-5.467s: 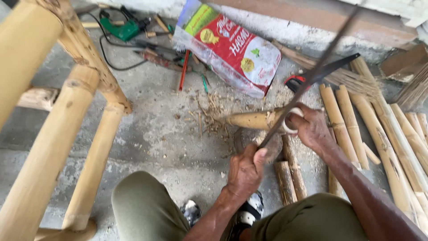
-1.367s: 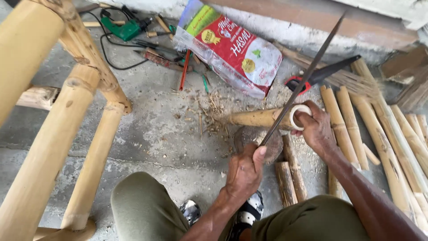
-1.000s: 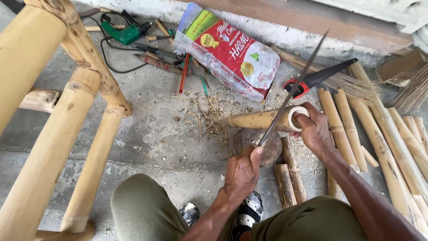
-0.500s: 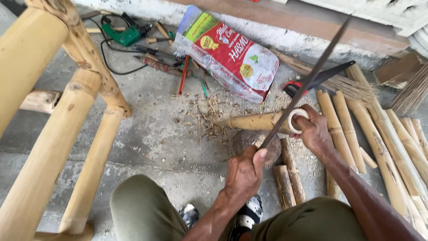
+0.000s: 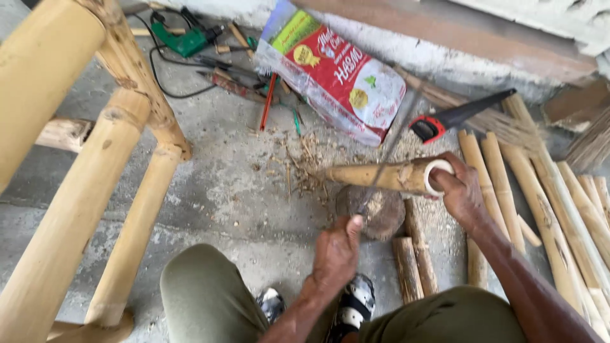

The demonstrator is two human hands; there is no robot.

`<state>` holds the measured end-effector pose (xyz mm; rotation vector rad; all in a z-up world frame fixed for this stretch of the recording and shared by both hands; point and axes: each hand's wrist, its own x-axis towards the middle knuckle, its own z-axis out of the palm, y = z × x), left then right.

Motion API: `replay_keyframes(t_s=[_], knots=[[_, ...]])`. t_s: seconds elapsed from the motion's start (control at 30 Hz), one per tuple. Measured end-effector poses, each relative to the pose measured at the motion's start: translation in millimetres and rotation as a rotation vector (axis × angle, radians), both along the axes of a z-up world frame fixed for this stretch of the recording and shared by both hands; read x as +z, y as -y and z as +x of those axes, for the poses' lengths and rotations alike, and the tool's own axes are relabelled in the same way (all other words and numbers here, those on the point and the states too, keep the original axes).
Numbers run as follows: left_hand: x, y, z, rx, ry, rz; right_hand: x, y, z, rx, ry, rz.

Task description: The person uses a knife to carve the end of a bamboo pole and then uses the blade to shave the surface of several bamboo poles.

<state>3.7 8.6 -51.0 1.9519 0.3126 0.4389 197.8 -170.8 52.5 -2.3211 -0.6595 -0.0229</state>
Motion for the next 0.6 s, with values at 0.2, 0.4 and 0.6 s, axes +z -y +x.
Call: replay_keyframes(t_s=[0.2,0.4,0.6], knots=[[18.9,16.3,11.1,-0.061,0.235,-0.035,24.4,-24.1,-21.4,-0.112,-0.243,0.091],[-65.8,2.0,16.1,-0.080,-0.115,0.057,16.9,-20.6,-13.6,-0.143,-0.324,0.200],[5.4,6.4,9.2,-0.066,0.012,-0.013,22.4,-40.0,-25.5,-0.253,-0.316,0.174]])
